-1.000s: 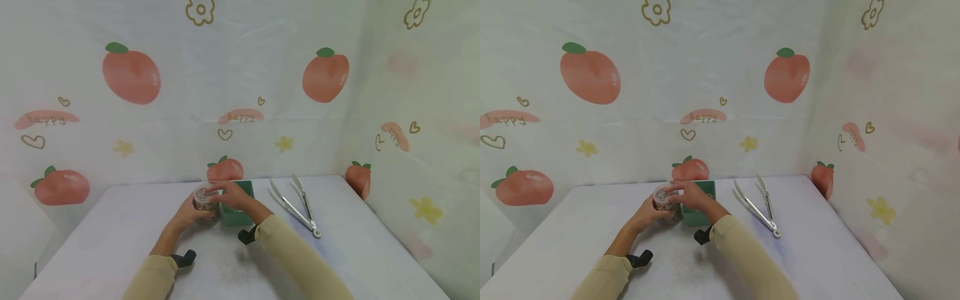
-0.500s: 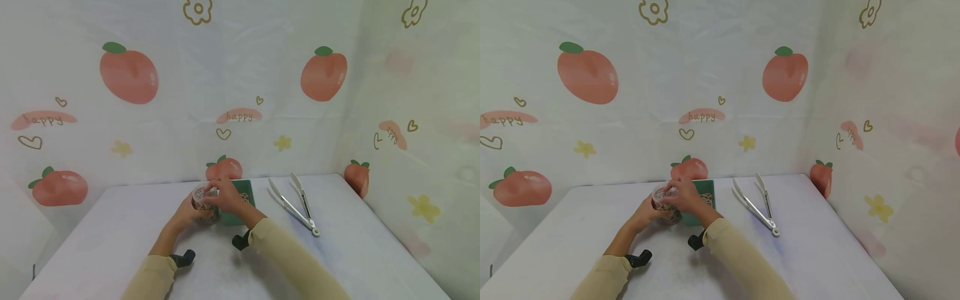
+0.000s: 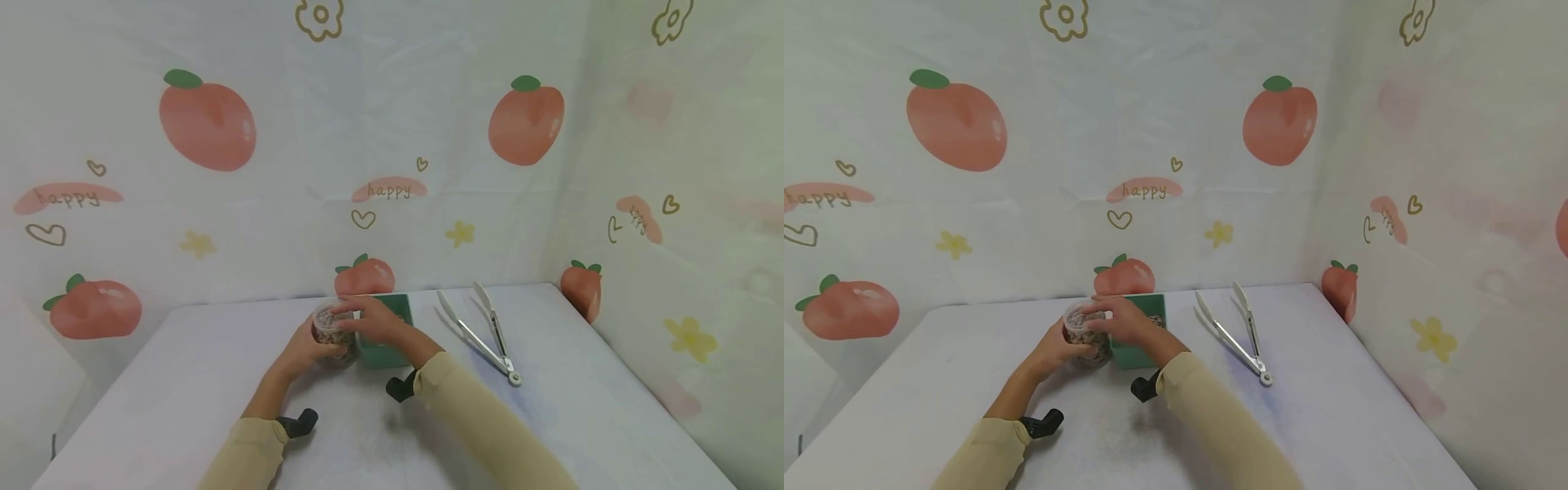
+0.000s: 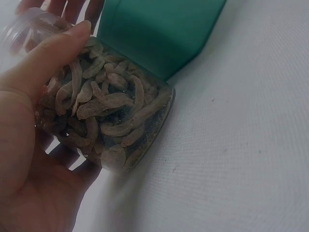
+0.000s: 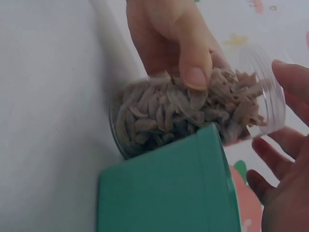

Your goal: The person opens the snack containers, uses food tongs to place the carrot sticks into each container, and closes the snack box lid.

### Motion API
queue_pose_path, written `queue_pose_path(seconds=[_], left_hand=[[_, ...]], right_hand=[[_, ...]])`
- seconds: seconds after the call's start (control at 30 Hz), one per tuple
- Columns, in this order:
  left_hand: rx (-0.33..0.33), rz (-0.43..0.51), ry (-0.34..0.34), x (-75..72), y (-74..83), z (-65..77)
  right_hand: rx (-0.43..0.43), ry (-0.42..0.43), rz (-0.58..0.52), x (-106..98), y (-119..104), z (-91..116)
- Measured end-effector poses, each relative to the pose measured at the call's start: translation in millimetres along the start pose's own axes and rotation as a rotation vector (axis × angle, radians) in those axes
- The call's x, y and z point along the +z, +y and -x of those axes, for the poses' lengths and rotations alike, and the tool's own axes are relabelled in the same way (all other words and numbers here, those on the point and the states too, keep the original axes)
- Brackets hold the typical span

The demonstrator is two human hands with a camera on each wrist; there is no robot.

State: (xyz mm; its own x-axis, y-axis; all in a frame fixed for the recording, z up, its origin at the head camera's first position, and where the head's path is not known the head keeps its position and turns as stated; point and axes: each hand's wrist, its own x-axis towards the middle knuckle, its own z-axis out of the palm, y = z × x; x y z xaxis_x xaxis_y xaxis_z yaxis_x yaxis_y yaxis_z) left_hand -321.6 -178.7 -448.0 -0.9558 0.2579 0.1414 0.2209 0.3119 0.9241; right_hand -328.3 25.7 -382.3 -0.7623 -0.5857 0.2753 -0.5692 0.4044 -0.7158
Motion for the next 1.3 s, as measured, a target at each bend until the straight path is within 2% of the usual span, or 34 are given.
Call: queue_pose_path(seconds=[0.17,0.4,0.57,0.8,1.03,1.3], left_hand=[[-0.003,0.000,-0.002,-0.9,0.6,-0.5],[-0.016,-0.007,-0.006,-1.4,0.0,-0.2],[-0.017,0.000,-0.007,-1.2,-0.2,-0.4],[-0.021,0.011,-0.007,-0.8,1.1,0.8],[-0.037,-0.015,0.020,1.0,1.6,1.0],[-0.014,-0.064,0.064,3.8,2.3,-0.1]], right_hand=[[-0.029,-0.024,0.018,-3,3,-2],[-0.080,0.061,0.085,5,3,-4],[-0.077,0.092,0.072,8,2,-4],[-0.121,0.097,0.044,11,5,-6],[-0.075,0.164,0.092,14,3,-5],[-0.007,0.234,0.162,16,1,-3]])
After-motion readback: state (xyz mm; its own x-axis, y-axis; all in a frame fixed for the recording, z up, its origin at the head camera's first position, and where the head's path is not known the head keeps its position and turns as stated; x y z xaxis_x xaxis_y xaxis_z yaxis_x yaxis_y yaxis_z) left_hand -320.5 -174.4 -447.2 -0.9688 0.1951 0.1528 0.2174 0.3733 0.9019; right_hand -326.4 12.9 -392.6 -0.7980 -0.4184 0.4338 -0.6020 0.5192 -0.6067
